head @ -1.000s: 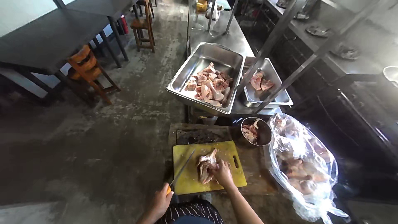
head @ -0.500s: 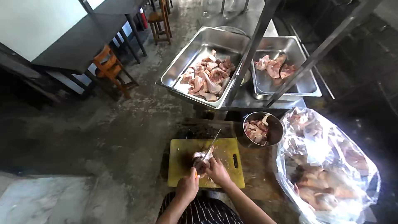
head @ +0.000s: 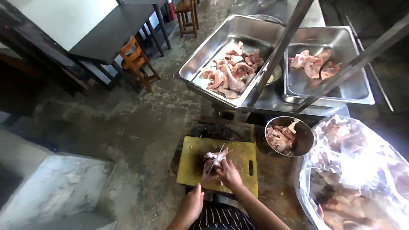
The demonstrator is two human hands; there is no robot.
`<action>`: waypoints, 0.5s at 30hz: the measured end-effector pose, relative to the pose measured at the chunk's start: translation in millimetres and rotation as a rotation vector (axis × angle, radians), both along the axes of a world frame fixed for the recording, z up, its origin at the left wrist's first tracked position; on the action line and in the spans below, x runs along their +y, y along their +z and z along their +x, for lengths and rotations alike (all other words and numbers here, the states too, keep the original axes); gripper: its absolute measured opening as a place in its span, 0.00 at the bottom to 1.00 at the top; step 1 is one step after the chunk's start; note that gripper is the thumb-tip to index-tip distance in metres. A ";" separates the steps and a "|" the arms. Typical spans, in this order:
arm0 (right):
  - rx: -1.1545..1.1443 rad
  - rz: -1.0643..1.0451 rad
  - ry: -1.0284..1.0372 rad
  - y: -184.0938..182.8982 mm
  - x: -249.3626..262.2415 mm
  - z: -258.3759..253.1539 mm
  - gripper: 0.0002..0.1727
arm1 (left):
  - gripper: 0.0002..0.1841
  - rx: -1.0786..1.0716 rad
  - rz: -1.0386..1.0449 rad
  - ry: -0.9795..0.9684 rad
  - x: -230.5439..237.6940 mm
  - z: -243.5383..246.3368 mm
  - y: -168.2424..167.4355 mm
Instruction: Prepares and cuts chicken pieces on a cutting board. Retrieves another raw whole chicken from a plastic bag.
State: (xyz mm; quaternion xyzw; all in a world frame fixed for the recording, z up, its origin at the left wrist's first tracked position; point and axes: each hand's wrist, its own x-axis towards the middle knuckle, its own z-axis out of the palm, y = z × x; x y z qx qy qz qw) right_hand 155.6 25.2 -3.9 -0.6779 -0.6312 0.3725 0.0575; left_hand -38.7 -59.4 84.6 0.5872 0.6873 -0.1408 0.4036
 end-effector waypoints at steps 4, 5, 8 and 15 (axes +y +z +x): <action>-0.012 -0.011 0.005 -0.3 1.5 -0.2 0.25 | 0.28 0.114 -0.151 0.002 -17.3 -5.8 44.1; -0.005 -0.002 0.000 0.6 0.9 -0.6 0.25 | 0.27 0.129 -0.170 -0.001 -14.3 -2.5 50.8; -0.009 0.037 0.017 -2.0 -0.7 -1.4 0.23 | 0.27 0.132 -0.180 0.013 4.2 13.7 53.6; -0.012 0.052 0.034 -8.2 1.3 1.5 0.21 | 0.28 0.147 -0.145 0.026 34.9 44.7 30.3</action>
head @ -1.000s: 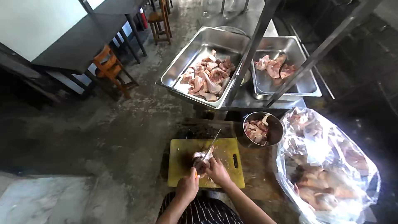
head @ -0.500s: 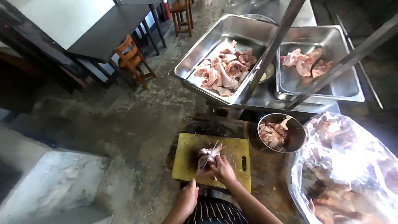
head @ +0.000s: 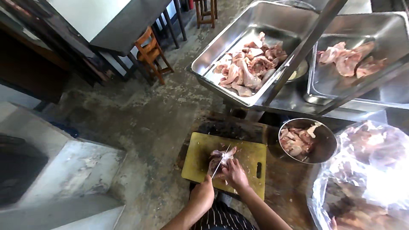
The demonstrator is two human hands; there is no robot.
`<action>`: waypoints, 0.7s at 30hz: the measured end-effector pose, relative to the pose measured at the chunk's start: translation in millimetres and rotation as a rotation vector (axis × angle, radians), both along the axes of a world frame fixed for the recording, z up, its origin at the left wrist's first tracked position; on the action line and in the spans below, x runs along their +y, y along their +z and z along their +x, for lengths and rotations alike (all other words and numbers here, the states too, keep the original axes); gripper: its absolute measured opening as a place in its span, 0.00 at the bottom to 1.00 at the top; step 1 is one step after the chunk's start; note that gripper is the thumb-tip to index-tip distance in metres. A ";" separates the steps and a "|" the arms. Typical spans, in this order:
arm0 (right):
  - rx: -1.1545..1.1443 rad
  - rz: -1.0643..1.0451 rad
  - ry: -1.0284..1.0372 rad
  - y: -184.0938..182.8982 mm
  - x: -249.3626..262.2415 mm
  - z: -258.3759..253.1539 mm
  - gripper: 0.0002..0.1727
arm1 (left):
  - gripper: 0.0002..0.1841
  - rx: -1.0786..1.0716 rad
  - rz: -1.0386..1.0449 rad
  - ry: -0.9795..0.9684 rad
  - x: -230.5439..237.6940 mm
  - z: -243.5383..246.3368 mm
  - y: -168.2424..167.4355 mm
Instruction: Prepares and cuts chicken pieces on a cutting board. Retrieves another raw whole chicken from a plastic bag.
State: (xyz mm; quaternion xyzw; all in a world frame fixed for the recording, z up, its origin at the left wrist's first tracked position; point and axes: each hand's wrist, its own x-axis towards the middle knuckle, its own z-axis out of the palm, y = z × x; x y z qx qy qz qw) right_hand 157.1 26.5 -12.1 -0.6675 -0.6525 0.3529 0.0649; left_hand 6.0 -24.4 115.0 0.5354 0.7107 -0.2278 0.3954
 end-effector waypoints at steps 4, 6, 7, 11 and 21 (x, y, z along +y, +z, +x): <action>0.022 -0.004 0.007 2.3 0.7 2.1 0.22 | 0.29 -0.027 -0.028 -0.001 9.5 -1.7 3.3; 0.024 0.003 0.011 0.4 2.9 4.6 0.22 | 0.28 -0.055 0.005 0.003 21.9 6.5 -6.9; 0.036 -0.004 0.012 0.1 1.7 5.9 0.22 | 0.28 -0.083 0.060 0.030 26.0 13.5 -22.6; 0.049 -0.009 0.000 6.6 5.8 11.3 0.22 | 0.28 -0.127 0.237 0.096 38.1 34.7 -76.8; 0.307 -0.002 -0.144 -7.3 -17.7 19.6 0.34 | 0.24 -0.092 0.254 -0.087 12.5 2.6 -30.8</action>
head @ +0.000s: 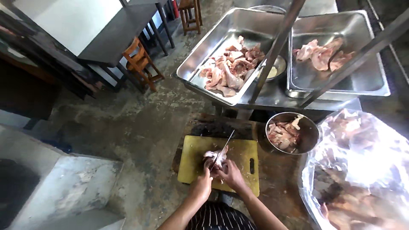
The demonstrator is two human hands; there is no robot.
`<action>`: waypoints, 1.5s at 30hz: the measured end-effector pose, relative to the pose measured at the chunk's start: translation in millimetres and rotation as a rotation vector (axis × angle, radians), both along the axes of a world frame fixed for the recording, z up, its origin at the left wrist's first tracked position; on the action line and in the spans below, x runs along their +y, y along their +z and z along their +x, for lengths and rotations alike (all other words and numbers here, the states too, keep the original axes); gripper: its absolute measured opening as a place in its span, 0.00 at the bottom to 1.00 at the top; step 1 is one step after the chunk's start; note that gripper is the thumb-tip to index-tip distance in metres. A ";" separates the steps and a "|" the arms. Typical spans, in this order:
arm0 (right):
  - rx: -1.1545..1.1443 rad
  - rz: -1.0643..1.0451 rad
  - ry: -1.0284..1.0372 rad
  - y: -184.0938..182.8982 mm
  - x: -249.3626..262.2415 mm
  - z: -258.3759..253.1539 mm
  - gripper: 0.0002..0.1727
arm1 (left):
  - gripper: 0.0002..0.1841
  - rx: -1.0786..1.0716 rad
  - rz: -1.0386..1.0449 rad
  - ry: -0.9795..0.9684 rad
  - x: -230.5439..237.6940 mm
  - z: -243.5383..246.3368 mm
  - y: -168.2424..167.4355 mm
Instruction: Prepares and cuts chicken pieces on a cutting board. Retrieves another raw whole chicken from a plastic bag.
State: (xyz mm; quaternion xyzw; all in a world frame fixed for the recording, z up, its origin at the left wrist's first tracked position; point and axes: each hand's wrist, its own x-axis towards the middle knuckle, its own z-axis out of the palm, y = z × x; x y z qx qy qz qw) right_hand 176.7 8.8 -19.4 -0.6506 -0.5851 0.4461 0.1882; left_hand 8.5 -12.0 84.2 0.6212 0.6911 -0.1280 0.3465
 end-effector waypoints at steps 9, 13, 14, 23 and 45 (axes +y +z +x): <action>-0.070 0.027 -0.073 -4.5 -2.7 -9.4 0.26 | 0.25 0.167 -0.033 -0.145 -39.8 -18.2 -4.5; -0.102 0.000 -0.085 -1.6 -0.3 -13.4 0.29 | 0.23 0.211 -0.029 -0.118 -57.4 -34.8 -4.6; -0.106 -0.003 -0.086 -2.0 -0.6 -14.3 0.29 | 0.23 0.221 -0.050 -0.111 -62.7 -40.7 -2.1; -0.108 -0.054 -0.117 4.1 2.3 -21.7 0.31 | 0.23 0.320 -0.125 -0.107 -51.5 -14.5 26.2; -0.099 -0.056 -0.191 -1.5 3.8 -27.0 0.30 | 0.22 0.291 0.032 -0.286 18.6 11.7 -23.8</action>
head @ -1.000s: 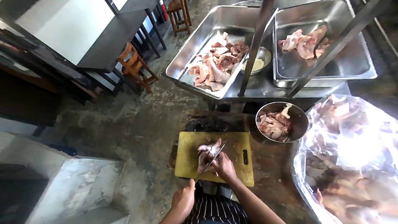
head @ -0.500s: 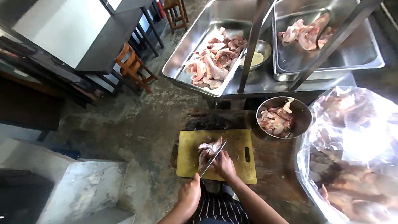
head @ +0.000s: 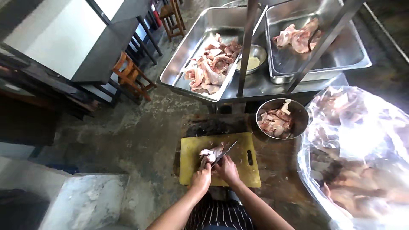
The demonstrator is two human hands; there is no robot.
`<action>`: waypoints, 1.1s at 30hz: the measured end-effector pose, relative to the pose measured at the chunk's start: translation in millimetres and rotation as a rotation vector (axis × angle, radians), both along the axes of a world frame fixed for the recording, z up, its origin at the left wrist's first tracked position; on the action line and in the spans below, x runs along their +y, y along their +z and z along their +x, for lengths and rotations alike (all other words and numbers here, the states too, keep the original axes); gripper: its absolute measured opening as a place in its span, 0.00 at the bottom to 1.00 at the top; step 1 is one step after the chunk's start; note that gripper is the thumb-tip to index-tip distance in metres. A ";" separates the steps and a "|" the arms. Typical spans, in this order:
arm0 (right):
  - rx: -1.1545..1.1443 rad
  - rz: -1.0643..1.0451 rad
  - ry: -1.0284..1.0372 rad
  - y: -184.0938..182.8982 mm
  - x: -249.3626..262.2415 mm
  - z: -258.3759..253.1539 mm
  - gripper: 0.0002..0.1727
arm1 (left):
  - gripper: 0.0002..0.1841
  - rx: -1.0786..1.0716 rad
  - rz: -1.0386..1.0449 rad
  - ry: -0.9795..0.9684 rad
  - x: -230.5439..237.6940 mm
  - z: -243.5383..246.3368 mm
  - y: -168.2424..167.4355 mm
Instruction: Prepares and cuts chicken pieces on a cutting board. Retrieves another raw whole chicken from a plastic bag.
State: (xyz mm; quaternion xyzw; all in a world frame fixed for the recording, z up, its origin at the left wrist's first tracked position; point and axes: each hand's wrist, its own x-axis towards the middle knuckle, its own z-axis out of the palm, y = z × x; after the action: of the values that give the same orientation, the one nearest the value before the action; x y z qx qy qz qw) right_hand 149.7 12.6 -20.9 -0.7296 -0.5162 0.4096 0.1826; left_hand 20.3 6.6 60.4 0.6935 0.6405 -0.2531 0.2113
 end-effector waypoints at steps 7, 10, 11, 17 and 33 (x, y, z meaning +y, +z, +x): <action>0.042 0.021 -0.020 -0.8 -1.2 -5.1 0.31 | 0.23 0.152 -0.057 0.070 -51.3 -60.5 26.8; 0.055 0.033 -0.041 -8.2 -1.3 -10.6 0.33 | 0.23 0.219 -0.088 0.098 -56.1 -57.8 31.9; 0.060 0.002 -0.044 -9.1 -0.7 -11.8 0.35 | 0.23 0.229 -0.091 0.106 -55.2 -55.2 30.7; 0.068 -0.065 -0.053 -12.8 -0.7 -18.3 0.39 | 0.23 0.253 -0.082 0.087 -43.5 -46.7 39.4; 0.107 -0.061 -0.113 -12.9 -9.4 -20.2 0.35 | 0.23 0.049 -0.084 -0.120 33.7 -9.4 -13.6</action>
State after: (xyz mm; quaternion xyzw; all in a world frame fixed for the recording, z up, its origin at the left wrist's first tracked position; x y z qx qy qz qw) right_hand 129.6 3.2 -33.8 -0.7399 -0.4509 0.4526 0.2108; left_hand 10.9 40.3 46.8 0.7147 0.5916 -0.3089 0.2090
